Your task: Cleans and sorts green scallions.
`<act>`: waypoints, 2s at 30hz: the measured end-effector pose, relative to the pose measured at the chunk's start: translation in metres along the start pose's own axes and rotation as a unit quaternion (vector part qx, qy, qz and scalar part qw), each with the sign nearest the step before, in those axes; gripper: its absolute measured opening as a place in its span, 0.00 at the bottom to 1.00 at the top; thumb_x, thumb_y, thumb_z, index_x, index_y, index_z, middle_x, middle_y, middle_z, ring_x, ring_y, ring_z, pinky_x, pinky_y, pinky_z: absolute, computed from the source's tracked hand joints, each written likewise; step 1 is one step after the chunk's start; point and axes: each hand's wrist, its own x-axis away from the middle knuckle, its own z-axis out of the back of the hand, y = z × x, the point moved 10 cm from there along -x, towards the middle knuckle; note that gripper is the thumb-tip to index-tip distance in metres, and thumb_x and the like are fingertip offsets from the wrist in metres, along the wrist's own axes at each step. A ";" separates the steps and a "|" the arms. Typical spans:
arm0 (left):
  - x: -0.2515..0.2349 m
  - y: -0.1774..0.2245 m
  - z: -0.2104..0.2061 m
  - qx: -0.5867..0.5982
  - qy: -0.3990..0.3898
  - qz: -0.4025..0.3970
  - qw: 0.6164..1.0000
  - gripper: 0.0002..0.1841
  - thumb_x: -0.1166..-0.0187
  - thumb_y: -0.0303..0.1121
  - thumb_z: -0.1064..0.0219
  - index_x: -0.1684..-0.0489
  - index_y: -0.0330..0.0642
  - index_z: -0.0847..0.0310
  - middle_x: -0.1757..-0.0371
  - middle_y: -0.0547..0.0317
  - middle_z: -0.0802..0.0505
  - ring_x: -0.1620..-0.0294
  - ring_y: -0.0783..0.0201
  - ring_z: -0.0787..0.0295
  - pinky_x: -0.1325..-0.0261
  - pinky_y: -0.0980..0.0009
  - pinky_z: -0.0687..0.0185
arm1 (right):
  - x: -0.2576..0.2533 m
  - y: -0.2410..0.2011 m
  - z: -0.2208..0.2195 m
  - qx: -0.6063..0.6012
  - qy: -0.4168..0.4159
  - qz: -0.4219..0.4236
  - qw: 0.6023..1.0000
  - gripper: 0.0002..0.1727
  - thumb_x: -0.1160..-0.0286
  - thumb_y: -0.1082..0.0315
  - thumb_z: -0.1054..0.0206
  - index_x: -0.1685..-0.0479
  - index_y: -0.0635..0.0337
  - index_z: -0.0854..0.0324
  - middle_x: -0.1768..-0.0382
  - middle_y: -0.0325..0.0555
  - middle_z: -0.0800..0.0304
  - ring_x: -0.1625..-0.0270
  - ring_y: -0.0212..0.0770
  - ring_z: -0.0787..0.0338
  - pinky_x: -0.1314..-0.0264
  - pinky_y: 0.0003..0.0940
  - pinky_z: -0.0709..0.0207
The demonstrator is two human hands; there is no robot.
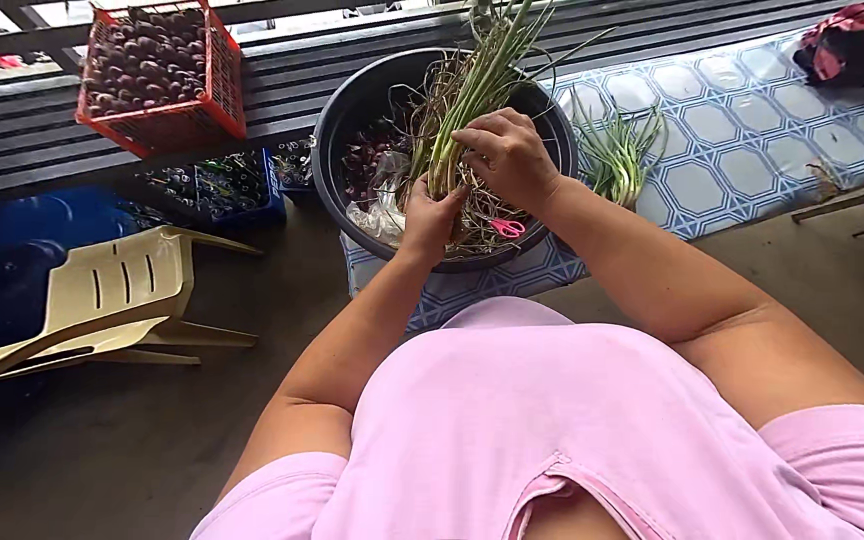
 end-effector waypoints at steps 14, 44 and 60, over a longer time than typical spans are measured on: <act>-0.007 0.005 0.005 -0.096 0.019 -0.006 0.995 0.34 0.30 0.27 0.25 0.23 0.38 0.36 0.46 0.47 0.13 0.54 0.62 0.12 0.51 0.64 0.14 | -0.007 0.004 -0.014 0.044 -0.023 0.091 0.995 0.10 0.17 0.68 0.34 0.50 0.56 0.07 0.50 0.51 0.05 0.39 0.55 0.09 0.32 0.53 0.22; -0.007 -0.005 -0.003 -0.116 0.018 0.029 0.993 0.32 0.25 0.31 0.26 0.22 0.39 0.37 0.47 0.47 0.13 0.58 0.61 0.14 0.55 0.62 0.15 | -0.001 0.001 -0.017 0.058 -0.089 0.082 0.991 0.09 0.23 0.74 0.38 0.65 0.69 0.13 0.61 0.62 0.09 0.52 0.61 0.06 0.49 0.52 0.14; -0.001 -0.027 0.020 0.009 0.051 0.136 0.989 0.24 0.12 0.38 0.38 0.21 0.43 0.38 0.48 0.47 0.13 0.53 0.57 0.11 0.51 0.58 0.12 | 0.014 0.097 -0.001 -0.058 -0.242 -0.302 0.920 0.13 0.21 0.69 0.36 0.43 0.62 0.12 0.46 0.57 0.08 0.39 0.55 0.10 0.32 0.59 0.23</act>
